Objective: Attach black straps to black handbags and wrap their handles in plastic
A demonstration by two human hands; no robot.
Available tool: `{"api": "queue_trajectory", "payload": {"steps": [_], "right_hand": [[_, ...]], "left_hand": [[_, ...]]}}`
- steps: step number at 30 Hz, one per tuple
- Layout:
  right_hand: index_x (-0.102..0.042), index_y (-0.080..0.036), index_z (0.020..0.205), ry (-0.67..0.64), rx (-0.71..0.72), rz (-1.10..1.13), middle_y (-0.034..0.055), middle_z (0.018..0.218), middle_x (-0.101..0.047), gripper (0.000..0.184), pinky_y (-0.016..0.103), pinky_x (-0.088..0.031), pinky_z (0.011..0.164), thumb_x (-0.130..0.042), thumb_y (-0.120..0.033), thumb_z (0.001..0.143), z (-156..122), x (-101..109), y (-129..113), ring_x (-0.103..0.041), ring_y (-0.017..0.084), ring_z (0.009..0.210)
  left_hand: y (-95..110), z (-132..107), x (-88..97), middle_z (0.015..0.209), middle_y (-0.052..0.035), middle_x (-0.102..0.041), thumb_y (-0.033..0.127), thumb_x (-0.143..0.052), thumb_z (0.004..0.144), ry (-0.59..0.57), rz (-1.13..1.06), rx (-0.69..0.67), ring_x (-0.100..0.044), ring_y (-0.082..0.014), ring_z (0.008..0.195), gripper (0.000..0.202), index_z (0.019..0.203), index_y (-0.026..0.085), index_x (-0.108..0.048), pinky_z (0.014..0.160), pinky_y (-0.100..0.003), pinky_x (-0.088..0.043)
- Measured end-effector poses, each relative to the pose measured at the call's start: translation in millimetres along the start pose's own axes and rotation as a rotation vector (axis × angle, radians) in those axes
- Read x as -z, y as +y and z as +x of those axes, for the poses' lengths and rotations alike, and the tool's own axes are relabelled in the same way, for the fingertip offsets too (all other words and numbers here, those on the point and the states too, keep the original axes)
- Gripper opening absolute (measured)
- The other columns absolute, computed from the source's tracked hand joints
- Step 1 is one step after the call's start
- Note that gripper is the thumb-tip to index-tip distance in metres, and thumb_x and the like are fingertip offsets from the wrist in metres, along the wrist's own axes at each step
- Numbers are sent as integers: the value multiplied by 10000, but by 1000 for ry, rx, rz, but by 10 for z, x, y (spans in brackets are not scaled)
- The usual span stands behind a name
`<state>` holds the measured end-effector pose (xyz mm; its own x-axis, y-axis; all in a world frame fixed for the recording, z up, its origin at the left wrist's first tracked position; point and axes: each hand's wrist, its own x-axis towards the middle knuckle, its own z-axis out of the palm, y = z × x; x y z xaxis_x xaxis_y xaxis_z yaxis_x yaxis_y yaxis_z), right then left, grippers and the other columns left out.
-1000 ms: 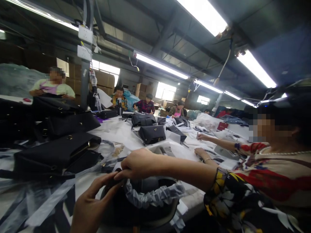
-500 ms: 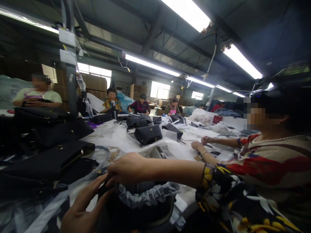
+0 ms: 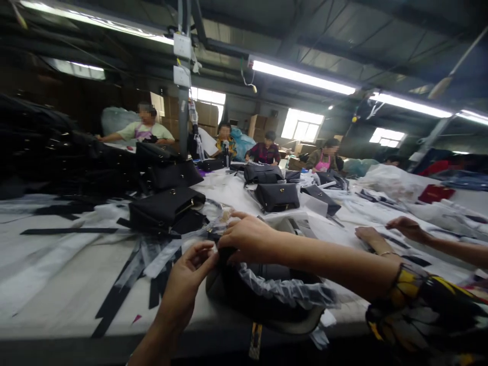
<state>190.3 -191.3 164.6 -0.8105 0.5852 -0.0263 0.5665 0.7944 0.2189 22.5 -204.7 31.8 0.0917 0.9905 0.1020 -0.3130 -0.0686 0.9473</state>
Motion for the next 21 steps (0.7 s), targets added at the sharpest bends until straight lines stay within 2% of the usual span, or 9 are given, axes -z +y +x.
{"api": "queue_trajectory", "payload": {"steps": [5,8,11,13,16,18,19,21], "right_hand": [[-742,-232,945,61,-15,70,28,874,-763,184,451,-270,1071,-754,-345,800,-23,-44,23,-662,232,943],[-751,-254,945,60,-54,89,23,878,-761,191,445,-250,1098,-761,-364,790,-23,-39,65,-658,227,949],[-760,-269,951,42,-88,93,19,865,-759,195,439,-281,1083,-765,-367,782,-7,-45,113,-661,223,907],[-766,-270,941,30,-111,97,20,821,-753,188,429,-336,1038,-770,-360,776,10,-48,135,-661,224,857],[-770,-248,922,-8,-136,143,37,774,-738,181,358,-449,856,-768,-358,777,32,-19,148,-655,238,825],[-754,-241,1012,-25,-133,243,45,869,-746,256,314,-473,778,-768,-348,780,25,39,153,-662,241,874],[-724,-247,1111,-20,-123,317,46,969,-744,353,302,-481,789,-773,-348,777,9,79,157,-664,236,921],[-590,-275,1329,39,-107,478,46,1208,-683,602,294,-483,878,-784,-364,766,-63,172,164,-650,223,1040]], "left_hand": [[-50,-54,298,851,-13,-697,349,-868,637,91,13,27,-659,-165,871,485,1028,175,-643,826,-247,-522],[-116,-105,563,861,-22,-698,366,-861,640,141,57,32,-659,-175,880,489,1021,164,-631,821,-255,-529],[-240,-165,876,879,-41,-698,404,-859,633,214,114,54,-667,-198,886,521,1025,155,-623,779,-263,-537],[-348,-206,1095,884,-50,-701,426,-856,634,261,152,76,-676,-208,879,545,1042,153,-620,764,-271,-539],[-484,-244,1362,913,-70,-714,473,-851,617,329,207,88,-687,-242,922,570,1032,155,-623,802,-310,-548],[-490,-244,1428,952,-89,-721,534,-816,626,352,319,75,-683,-284,977,559,1004,160,-643,845,-359,-548],[-452,-237,1410,992,-97,-722,561,-784,648,358,412,47,-675,-303,1008,537,995,170,-658,881,-389,-537],[-289,-213,1262,1123,-104,-708,575,-696,736,346,626,-75,-635,-327,1106,474,1027,201,-689,994,-442,-472]]}}
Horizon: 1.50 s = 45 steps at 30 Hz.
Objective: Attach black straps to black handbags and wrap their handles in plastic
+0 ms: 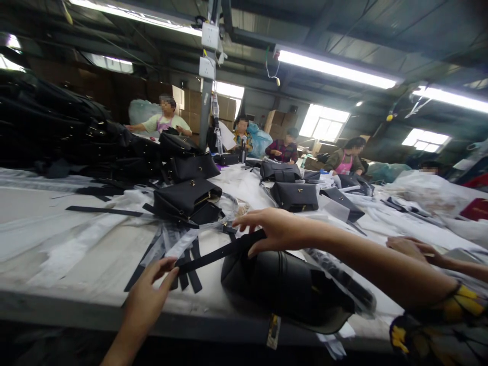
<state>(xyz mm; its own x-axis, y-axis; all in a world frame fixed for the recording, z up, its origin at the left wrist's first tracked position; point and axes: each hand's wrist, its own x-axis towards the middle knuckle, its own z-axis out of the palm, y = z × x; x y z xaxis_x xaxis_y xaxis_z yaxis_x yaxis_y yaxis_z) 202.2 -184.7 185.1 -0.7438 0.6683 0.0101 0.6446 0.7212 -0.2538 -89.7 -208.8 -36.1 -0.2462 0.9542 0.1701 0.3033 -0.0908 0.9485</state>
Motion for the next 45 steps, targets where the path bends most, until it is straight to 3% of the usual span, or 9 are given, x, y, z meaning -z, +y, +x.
{"api": "queue_trajectory", "payload": {"steps": [3,7,12,17,23,30,35,39,45], "right_hand": [[-449,-298,1448,214,-68,101,50,1318,-614,717,337,-458,989,-741,-407,803,-221,99,-36,-614,229,1147],[-576,-256,1326,485,-333,-73,91,1276,-636,446,405,-474,986,-591,-423,913,-674,-24,-8,-616,267,1149],[-455,-219,1448,292,-597,-136,151,1425,-539,668,484,-440,1029,-631,-472,855,-1128,-456,157,-555,338,1249],[-640,-209,1287,236,-676,76,92,1048,-753,493,364,-514,812,-639,-257,796,-1291,-384,320,-696,273,906],[-746,-155,1026,446,-511,441,44,917,-749,326,308,-502,791,-568,-369,856,-1494,94,556,-668,197,824],[-723,-208,947,932,-421,-66,75,900,-710,291,328,-474,817,-499,-395,958,-1441,-209,-170,-645,217,854],[-730,-163,876,608,-470,652,80,861,-743,572,334,-525,789,-423,-641,937,-1051,-594,-235,-693,218,826],[-708,-125,1038,781,-357,1200,139,1077,-732,574,407,-479,984,-559,-652,866,-737,-626,-87,-668,253,1081],[-730,-147,838,1029,-284,1397,56,911,-759,348,371,-504,960,-822,-452,697,-664,-548,-161,-706,208,927]], "left_hand": [[585,-10,-150,1310,-78,-645,496,-586,864,-37,99,-298,-537,-310,1265,413,1174,242,-683,1111,-433,-353],[1378,35,-499,1352,-72,-629,436,-554,912,-359,-34,-531,-524,-296,1287,424,1274,238,-652,1108,-405,-342],[1810,209,-956,1109,-101,-745,464,-579,888,-745,138,-634,-665,-312,1023,369,1114,219,-737,878,-347,-452],[1940,286,-1133,688,-31,-684,480,-629,837,-958,162,-579,-577,-185,607,363,967,166,-755,567,-252,-365],[2071,360,-1035,743,-14,-630,507,-670,823,-1122,-96,-276,-554,-150,680,355,833,153,-694,615,-226,-379],[1989,477,-1051,816,-39,-628,426,-731,803,-971,-474,42,-551,-138,697,301,905,143,-714,613,-211,-424],[1999,355,-1008,795,-20,-611,414,-715,832,-1007,-529,42,-545,-122,699,270,873,148,-697,653,-211,-436],[1978,235,-950,739,-4,-570,453,-670,860,-1091,-487,-37,-497,-120,663,305,847,148,-666,623,-229,-398],[1921,190,-904,719,7,-546,477,-620,889,-1087,-430,-119,-469,-113,640,336,828,148,-634,611,-237,-355]]}}
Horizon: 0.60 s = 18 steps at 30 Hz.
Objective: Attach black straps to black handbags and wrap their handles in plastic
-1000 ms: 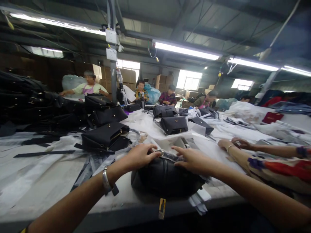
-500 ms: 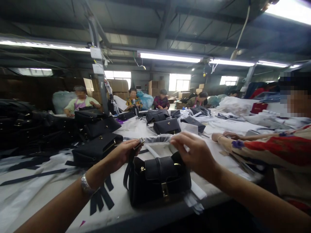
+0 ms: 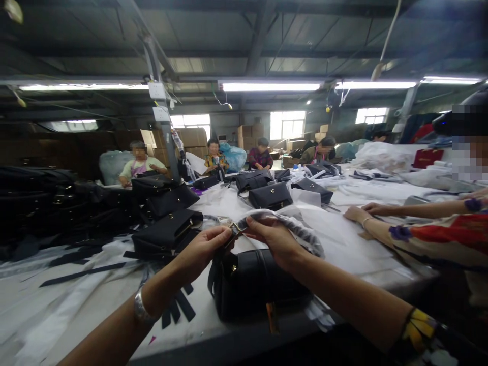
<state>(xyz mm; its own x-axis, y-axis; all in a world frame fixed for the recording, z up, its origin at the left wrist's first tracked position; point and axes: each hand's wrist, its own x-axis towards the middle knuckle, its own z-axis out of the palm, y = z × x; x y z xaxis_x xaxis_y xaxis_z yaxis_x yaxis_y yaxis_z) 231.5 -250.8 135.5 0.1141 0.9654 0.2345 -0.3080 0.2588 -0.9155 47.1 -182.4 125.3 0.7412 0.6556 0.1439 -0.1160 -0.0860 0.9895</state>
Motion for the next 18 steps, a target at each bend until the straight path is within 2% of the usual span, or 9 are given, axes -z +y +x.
{"api": "queue_trajectory", "payload": {"steps": [3,5,7,9,11,13,15,18], "right_hand": [[-741,-156,819,75,-28,46,38,873,-762,304,350,-525,918,-838,-407,677,-9,92,6,-711,191,866],[-746,-165,823,169,-67,70,33,857,-767,274,328,-543,854,-831,-384,684,-11,181,14,-715,183,817],[-747,-168,812,262,-122,100,35,802,-768,249,310,-548,784,-802,-390,714,-29,256,16,-717,180,761],[-738,-158,759,292,-173,123,48,736,-761,264,311,-546,747,-767,-421,748,-75,295,21,-717,191,738],[-735,-150,749,248,-196,131,66,746,-762,311,335,-543,770,-734,-459,784,-150,286,36,-719,212,787],[-745,-152,828,160,-186,125,77,858,-771,337,365,-531,835,-699,-485,823,-243,237,62,-710,233,896],[-741,-176,955,69,-140,137,69,997,-756,325,382,-505,902,-668,-480,864,-338,168,91,-679,233,1005],[-718,-212,1045,-14,-62,213,45,1090,-718,273,368,-472,956,-654,-433,897,-438,92,131,-632,206,1085]], "left_hand": [[12,4,-36,681,15,-519,492,-619,885,-23,49,-14,-442,-109,621,364,761,149,-604,596,-234,-330],[19,9,-60,660,19,-501,506,-619,878,-26,89,-11,-428,-109,611,388,725,151,-587,586,-231,-317],[20,13,-72,656,21,-494,514,-621,872,-18,118,3,-424,-109,609,398,714,151,-582,580,-228,-310],[17,18,-71,656,20,-498,505,-624,872,-16,147,2,-427,-112,616,391,713,150,-586,588,-227,-316],[16,27,-69,657,20,-512,487,-628,875,-29,180,-5,-432,-113,627,371,727,148,-603,604,-226,-326],[22,39,-77,656,22,-520,472,-636,874,-49,210,-4,-432,-112,630,350,747,146,-621,608,-223,-325],[36,48,-98,661,27,-520,467,-643,871,-58,239,4,-431,-109,632,337,765,148,-632,602,-220,-319],[71,45,-134,680,27,-521,478,-645,864,-43,275,20,-432,-111,641,336,780,153,-632,596,-218,-317]]}}
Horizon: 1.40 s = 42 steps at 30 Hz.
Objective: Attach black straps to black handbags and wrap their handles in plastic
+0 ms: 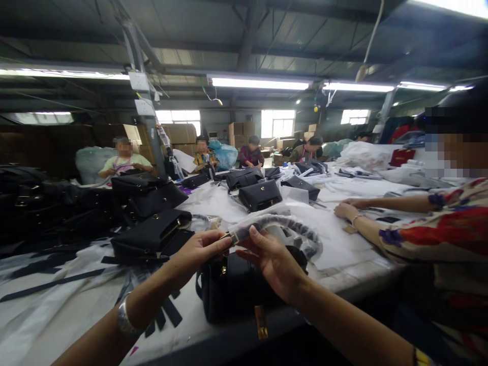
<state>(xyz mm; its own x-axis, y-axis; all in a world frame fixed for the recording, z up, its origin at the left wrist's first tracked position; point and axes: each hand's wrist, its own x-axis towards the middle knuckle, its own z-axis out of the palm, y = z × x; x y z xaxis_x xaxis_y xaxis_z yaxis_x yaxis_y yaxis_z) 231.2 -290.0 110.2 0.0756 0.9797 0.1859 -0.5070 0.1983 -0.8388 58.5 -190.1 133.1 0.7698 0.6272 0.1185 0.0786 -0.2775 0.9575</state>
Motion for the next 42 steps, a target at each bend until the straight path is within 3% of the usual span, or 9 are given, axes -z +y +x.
{"api": "queue_trajectory", "payload": {"steps": [6,10,12,16,19,26,28,33,42], "right_hand": [[-695,-181,874,87,-11,147,20,964,-690,200,369,-465,986,-803,-321,780,39,178,-18,-641,186,1018],[-696,-185,991,178,107,196,36,1053,-708,311,355,-454,1021,-831,-307,739,111,310,-182,-649,176,1027],[-696,-168,1020,133,77,142,47,1060,-716,323,355,-458,1017,-822,-281,744,110,319,-320,-652,183,1036],[-698,-89,980,-40,-213,99,98,909,-742,302,403,-473,1004,-737,-340,818,117,273,-680,-704,215,916],[-683,-91,1000,-84,-203,111,105,878,-749,298,416,-474,1002,-647,-366,890,234,209,-870,-714,219,899],[-718,-163,962,-155,-226,-241,73,985,-735,333,327,-515,873,-756,-451,800,385,46,-448,-665,198,974],[-733,-146,920,-102,-179,-334,82,992,-723,361,315,-531,829,-771,-475,776,348,33,-346,-649,201,965],[-736,-121,823,66,-118,-244,62,854,-699,293,254,-553,661,-781,-406,769,339,34,-398,-594,127,694],[-743,-130,829,-16,-140,-222,50,818,-707,325,279,-554,747,-762,-451,787,221,30,-382,-610,123,684]], "left_hand": [[8,-80,11,723,7,-551,512,-636,853,62,185,-33,-477,-142,692,349,831,166,-673,633,-232,-360],[-82,-134,59,774,-10,-600,500,-670,834,80,211,-50,-521,-164,745,320,873,184,-706,678,-237,-399],[-117,-141,104,718,0,-563,515,-662,834,112,85,-26,-494,-150,692,336,797,181,-683,637,-231,-397],[-120,-97,158,688,14,-516,522,-683,816,161,-185,29,-450,-128,643,358,743,174,-639,596,-216,-400],[-82,-40,86,681,18,-501,495,-681,833,133,-200,40,-429,-114,630,348,743,163,-627,578,-201,-383],[-62,-9,-148,778,-7,-567,457,-647,878,152,-233,-30,-480,-116,714,294,880,164,-671,628,-195,-392],[-59,-47,-161,756,-5,-568,466,-648,876,144,-202,-34,-483,-108,685,311,865,156,-673,599,-189,-375],[-11,-101,-168,764,0,-625,463,-717,820,197,-192,7,-573,-128,713,349,1014,186,-632,627,-202,-417],[-19,-62,-260,674,34,-624,418,-751,794,214,-185,-32,-586,-125,660,409,1037,187,-519,617,-210,-403]]}}
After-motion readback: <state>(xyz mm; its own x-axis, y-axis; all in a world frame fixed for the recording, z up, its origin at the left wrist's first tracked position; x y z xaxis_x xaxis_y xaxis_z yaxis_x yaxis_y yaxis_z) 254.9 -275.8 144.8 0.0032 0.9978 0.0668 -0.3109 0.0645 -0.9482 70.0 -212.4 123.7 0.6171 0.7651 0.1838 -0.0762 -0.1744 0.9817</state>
